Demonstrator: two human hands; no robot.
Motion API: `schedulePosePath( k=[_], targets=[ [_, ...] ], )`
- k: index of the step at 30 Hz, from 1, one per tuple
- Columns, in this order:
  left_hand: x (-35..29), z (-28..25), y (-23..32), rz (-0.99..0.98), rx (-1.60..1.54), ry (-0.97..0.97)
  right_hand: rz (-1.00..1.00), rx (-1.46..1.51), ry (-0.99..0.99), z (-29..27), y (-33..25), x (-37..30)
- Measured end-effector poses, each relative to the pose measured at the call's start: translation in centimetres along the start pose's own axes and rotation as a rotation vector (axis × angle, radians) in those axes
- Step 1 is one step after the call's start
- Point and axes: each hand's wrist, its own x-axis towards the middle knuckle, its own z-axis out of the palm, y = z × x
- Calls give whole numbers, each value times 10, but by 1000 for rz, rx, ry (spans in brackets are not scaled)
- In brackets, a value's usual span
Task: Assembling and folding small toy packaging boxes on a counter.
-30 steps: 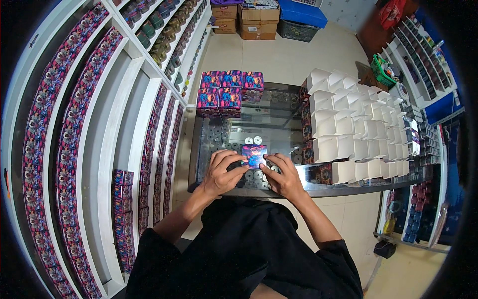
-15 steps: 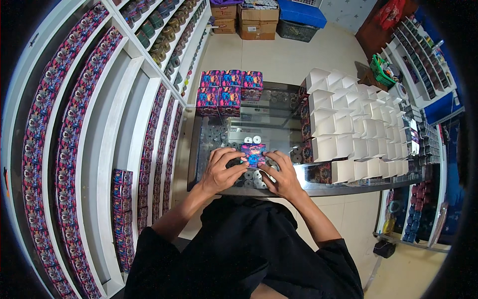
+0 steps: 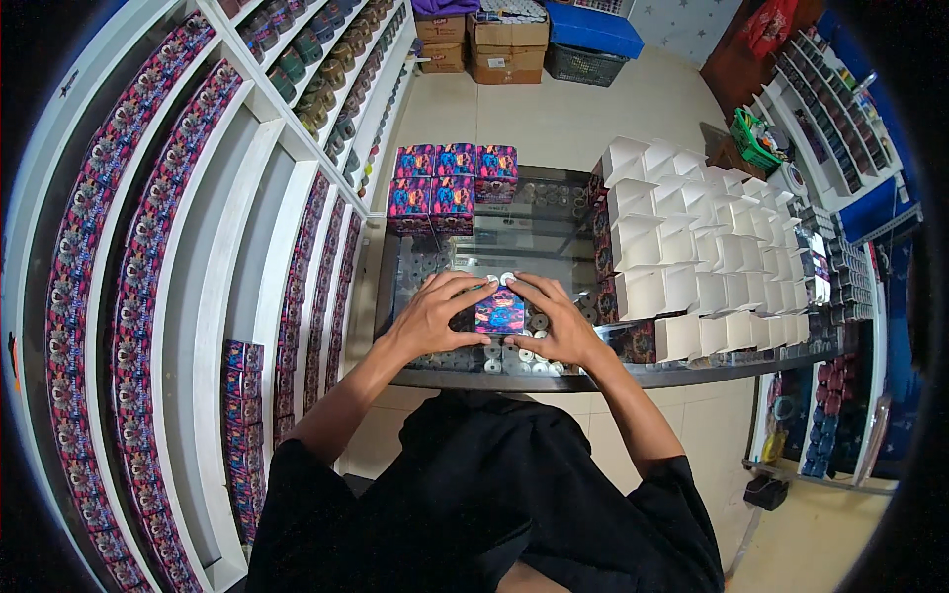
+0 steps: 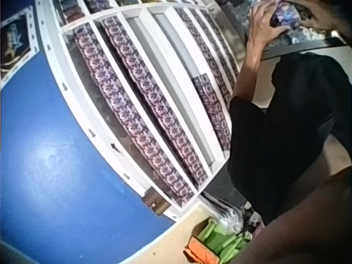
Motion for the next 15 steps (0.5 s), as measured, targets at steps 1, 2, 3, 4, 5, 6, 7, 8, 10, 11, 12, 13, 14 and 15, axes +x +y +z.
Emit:
schedulePosePath(
  k=[1, 2, 3, 4, 5, 6, 7, 8, 10, 11, 12, 13, 14, 15],
  targets=[
    [-1, 2, -1, 23, -23, 27, 18, 25, 1, 1, 0, -2],
    [-4, 5, -1, 20, -23, 28, 37, 51, 2, 3, -1, -4],
    [-5, 7, 0, 30, -22, 59, 37, 51, 1, 3, -1, -5],
    [-6, 8, 1, 40, -20, 91, 20, 51, 17, 4, -2, -7],
    [-8, 9, 2, 39, -21, 91, 3, 51, 32, 5, -3, -8],
    [-9, 10, 1, 59, -20, 116, 1, 51, 31, 5, -4, -9],
    [-10, 11, 1, 78, -19, 141, -21, 48, 56, 6, -5, -10],
    [-12, 12, 2, 77, -18, 143, -44, 44, 80, 8, -7, -10],
    [-12, 13, 4, 104, -8, 177, -44, 45, 97, 13, -7, -12],
    [-13, 14, 5, 104, -7, 178, -43, 48, 112, 15, -6, -13],
    [-14, 15, 7, 111, -12, 188, -45, 48, 112, 18, -5, -14],
    [-15, 17, 8, 118, -16, 199, -10, 106, 113, 21, -3, -16],
    [-16, 18, 9, 117, -16, 199, 25, 165, 115, 23, -2, -18],
    [-18, 19, 10, 102, -32, 196, 25, 165, 115, 26, 0, -19]
  ],
)
